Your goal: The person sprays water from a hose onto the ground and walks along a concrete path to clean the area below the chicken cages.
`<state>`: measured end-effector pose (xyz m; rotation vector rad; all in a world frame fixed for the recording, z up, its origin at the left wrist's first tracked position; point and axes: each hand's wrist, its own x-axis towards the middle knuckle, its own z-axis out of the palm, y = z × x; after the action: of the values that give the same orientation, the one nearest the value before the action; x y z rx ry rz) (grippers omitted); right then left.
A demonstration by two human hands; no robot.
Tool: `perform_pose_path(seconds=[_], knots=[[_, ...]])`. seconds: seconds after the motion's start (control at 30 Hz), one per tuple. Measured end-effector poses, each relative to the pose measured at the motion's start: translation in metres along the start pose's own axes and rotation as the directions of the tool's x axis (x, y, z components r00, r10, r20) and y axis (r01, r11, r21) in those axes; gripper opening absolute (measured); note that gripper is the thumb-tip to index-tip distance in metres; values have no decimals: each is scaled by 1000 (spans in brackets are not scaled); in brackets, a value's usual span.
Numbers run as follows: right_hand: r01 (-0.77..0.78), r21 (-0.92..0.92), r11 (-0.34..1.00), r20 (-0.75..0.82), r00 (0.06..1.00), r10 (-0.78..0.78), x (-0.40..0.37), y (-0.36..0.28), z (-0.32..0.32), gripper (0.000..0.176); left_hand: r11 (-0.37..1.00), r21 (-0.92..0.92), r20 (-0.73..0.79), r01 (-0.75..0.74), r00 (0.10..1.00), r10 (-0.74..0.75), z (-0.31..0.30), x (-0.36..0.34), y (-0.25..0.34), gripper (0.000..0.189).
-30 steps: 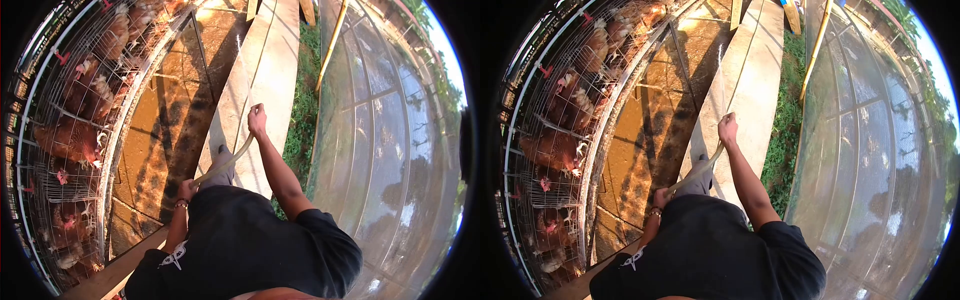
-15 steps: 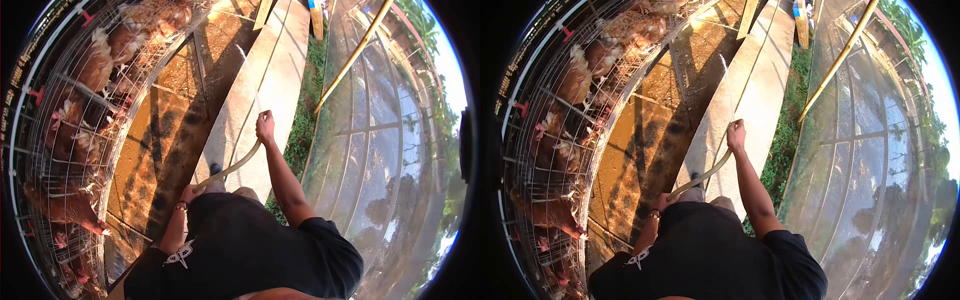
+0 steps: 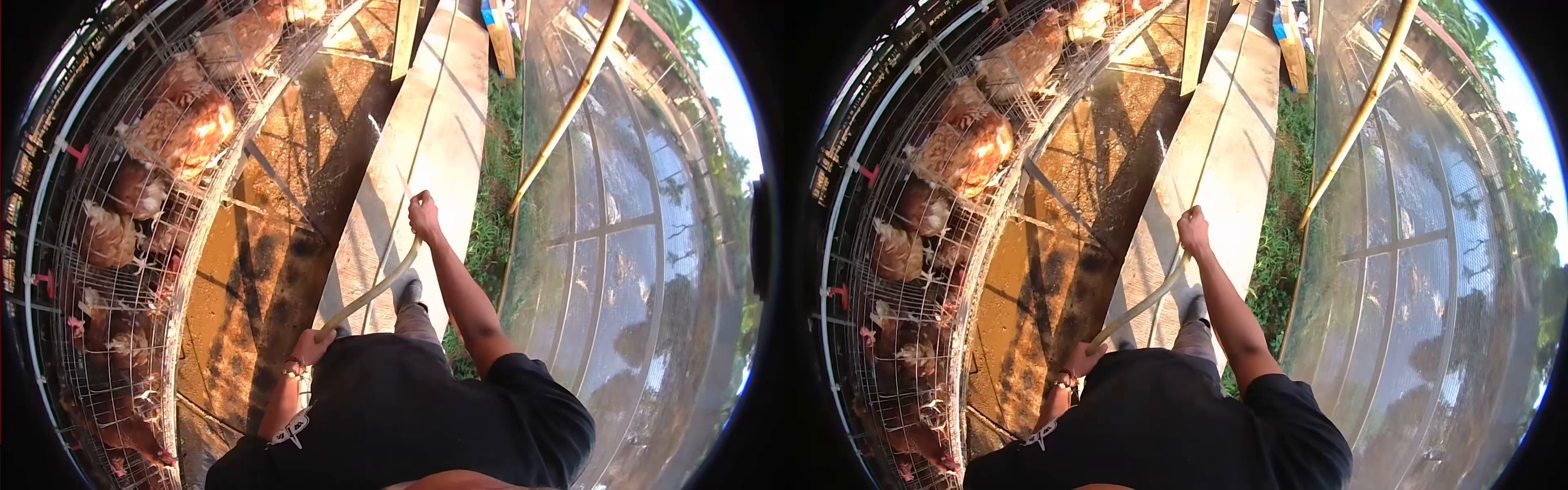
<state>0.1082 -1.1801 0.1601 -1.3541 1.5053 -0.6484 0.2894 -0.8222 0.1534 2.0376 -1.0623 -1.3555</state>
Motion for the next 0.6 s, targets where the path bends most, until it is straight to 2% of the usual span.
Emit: perform_pose_path(seconds=[0.1, 0.2, 0.23, 0.33, 0.37, 0.47, 0.6], knots=[[-21, 23, 1000, 73, 997, 19, 72, -11, -39, 21, 998, 53, -34, -23, 999, 25, 22, 37, 81, 46], [-39, 72, 997, 147, 989, 28, 133, -32, -84, 22, 996, 78, -50, -35, 998, 39, 34, 56, 193, 46], [-57, 67, 996, 156, 987, 46, 151, -43, -97, 22, 998, 62, -9, -18, 1000, 19, 36, 65, 220, 43], [-56, 77, 995, 185, 982, 40, 203, -55, -124, 18, 995, -50, 55, -87, 994, 90, 44, 102, 258, 42], [-48, 68, 997, 179, 983, 35, 220, -58, -131, 19, 998, -48, 88, -51, 995, 55, 43, 112, 274, 39], [-64, 34, 997, 213, 976, 55, 277, -64, -149, 19, 947, -264, 30, -181, 980, 196, 56, 150, 309, 42], [-52, 56, 997, 250, 968, 36, 350, -75, -158, 19, 932, -321, 137, -166, 966, 219, 51, 203, 356, 35]])
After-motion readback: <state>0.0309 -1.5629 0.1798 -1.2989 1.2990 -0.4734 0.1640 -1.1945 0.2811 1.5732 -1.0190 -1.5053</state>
